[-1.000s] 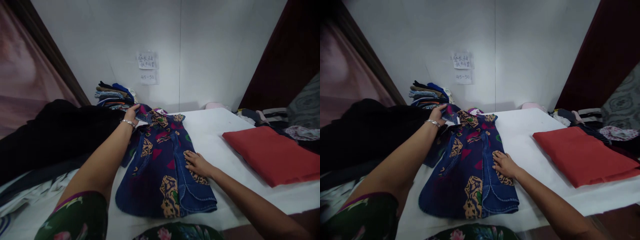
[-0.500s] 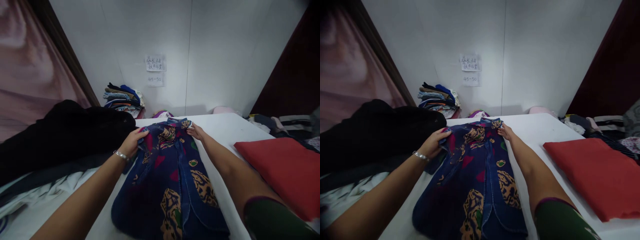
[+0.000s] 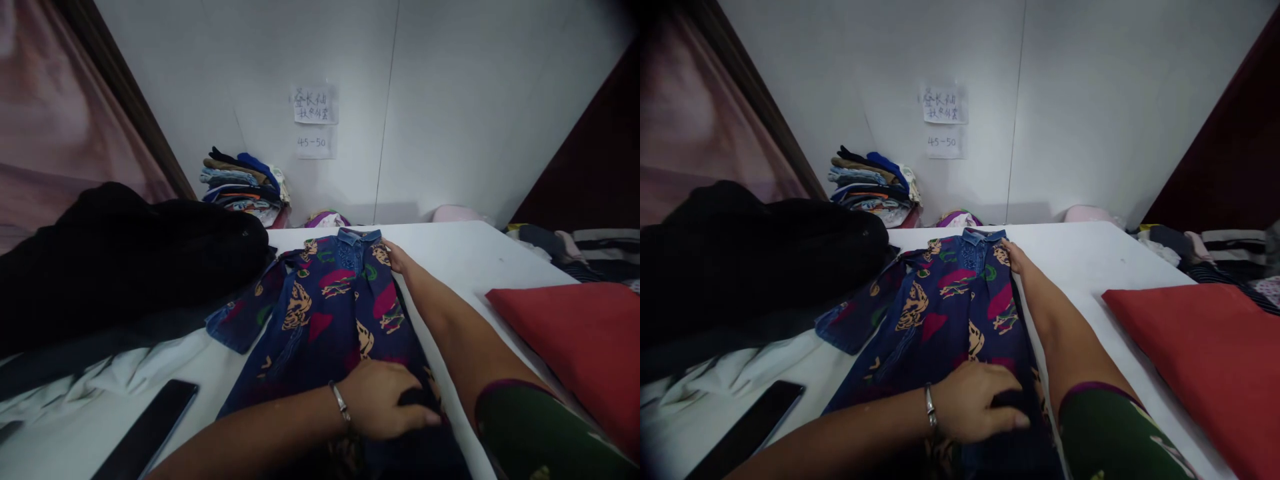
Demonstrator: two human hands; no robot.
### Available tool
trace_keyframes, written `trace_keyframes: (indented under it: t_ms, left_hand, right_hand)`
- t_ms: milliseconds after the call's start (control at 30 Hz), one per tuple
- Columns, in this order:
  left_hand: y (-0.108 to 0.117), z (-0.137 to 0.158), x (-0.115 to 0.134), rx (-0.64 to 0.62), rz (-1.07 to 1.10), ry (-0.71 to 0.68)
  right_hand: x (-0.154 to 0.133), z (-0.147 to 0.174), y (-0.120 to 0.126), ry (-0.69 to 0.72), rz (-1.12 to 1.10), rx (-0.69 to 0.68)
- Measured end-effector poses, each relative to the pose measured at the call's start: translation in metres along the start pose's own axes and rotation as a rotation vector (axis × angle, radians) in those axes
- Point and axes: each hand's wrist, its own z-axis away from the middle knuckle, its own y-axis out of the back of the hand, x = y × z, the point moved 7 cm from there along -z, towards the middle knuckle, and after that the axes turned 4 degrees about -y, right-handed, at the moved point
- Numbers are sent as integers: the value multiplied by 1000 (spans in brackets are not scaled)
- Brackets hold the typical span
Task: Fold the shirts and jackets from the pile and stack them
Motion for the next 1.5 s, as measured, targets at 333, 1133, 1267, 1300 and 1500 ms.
trace_keyframes:
  t_ms: [333, 1133, 1267, 1300, 1500]
  left_hand:
    - [-35, -7, -38, 152, -185, 50]
    - [60, -59, -202, 625, -257, 821]
    - [58, -59, -201, 645, -267, 811]
    - [58, -59, -201, 654, -270, 807]
    - [56, -60, -200, 680, -273, 791]
  right_hand:
    - [-8, -18, 25, 124, 15, 232]
    - [-1, -26, 36, 257, 384, 490]
    - [-19, -13, 27, 377, 499, 477]
    - [-23, -8, 22, 423, 531, 459]
    - [-1, 6, -26, 563, 1148, 172]
